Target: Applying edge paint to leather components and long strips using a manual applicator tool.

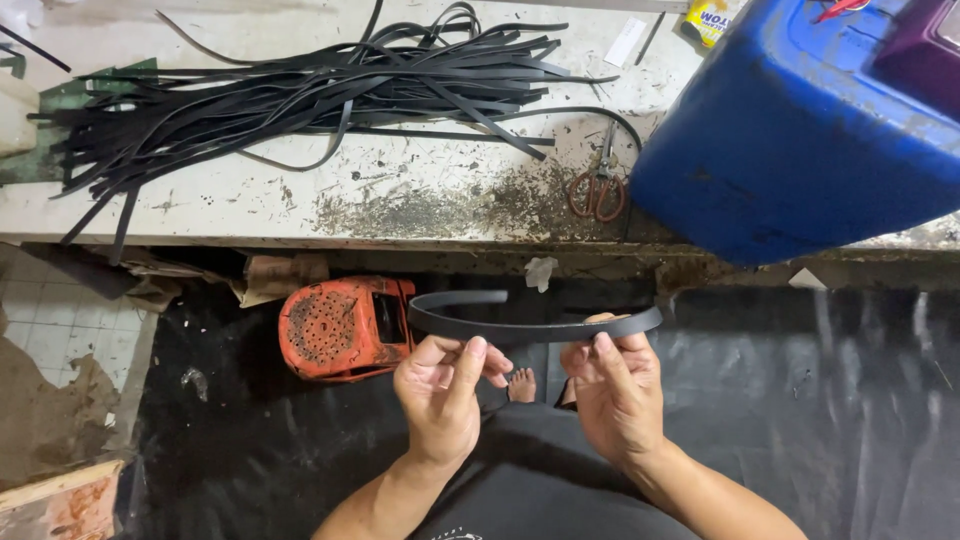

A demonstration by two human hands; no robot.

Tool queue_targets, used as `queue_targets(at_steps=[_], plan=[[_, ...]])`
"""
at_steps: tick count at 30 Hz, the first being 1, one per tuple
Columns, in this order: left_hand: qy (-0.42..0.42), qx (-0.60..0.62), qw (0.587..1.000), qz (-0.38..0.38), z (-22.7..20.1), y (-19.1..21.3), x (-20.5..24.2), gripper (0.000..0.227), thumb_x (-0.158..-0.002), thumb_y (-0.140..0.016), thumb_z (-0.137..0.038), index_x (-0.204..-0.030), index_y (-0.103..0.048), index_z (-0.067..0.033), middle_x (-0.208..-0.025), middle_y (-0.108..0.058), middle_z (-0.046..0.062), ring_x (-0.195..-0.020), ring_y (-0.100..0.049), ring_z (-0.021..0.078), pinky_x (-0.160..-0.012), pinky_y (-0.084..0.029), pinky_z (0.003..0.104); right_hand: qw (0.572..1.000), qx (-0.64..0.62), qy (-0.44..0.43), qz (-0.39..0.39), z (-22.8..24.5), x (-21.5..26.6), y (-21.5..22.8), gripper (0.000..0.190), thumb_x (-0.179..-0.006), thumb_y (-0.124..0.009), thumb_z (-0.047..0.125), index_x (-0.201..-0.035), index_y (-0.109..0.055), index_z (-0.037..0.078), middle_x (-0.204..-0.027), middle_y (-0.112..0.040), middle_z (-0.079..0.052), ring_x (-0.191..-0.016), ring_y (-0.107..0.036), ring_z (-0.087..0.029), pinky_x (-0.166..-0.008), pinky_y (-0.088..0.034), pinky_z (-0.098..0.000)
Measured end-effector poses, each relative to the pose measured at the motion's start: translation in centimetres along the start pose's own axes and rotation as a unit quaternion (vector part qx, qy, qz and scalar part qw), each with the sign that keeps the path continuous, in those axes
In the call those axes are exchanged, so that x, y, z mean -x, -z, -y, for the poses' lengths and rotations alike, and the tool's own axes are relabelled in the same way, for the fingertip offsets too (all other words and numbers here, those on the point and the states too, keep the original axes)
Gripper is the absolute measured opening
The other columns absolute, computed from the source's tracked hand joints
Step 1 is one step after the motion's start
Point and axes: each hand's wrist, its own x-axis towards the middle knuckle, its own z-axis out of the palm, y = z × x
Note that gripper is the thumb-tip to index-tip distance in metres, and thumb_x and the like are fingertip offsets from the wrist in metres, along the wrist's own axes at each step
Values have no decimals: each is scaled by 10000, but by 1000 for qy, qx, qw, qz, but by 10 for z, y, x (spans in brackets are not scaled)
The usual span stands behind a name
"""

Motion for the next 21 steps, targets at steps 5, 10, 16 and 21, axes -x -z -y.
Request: queue_targets(at_steps=[5,10,16,21], plan=[[29,12,998,54,-3,-13,4,181,-953,-689,-91,-828,-596,1,-737,-750,225,-541,-690,223,-487,-590,299,998,1,22,56,-3,3,-10,92,-1032,-611,86,-1107,-597,35,-1042,-610,-69,-776,-534,-174,-691,-441,-343],[41,8,997,64,-11,-11,4,186,-954,-690,-81,-820,-592,2,-730,-747,219,-525,-684,216,-472,-611,309,998,-8,26,62,-1,2,-3,47,-1037,-597,69,-1053,-588,26,-1094,-581,-98,-756,-559,-185,-706,-475,-358],[-9,62,994,85,-6,-10,6,128,-967,-663,-17,-866,-609,41,-749,-730,232,-532,-677,254,-465,-612,356,997,-12,32,70,0,4,-9,17,-1043,-592,69,-1041,-593,52,-1067,-585,-73,-727,-500,-165,-690,-426,-343],[24,-17,997,73,-13,-12,9,185,-966,-682,-107,-843,-608,9,-749,-755,204,-535,-688,198,-508,-616,287,994,16,60,92,4,0,-13,104,-1023,-632,101,-1011,-595,4,-960,-573,-104,-696,-516,-204,-675,-472,-340]])
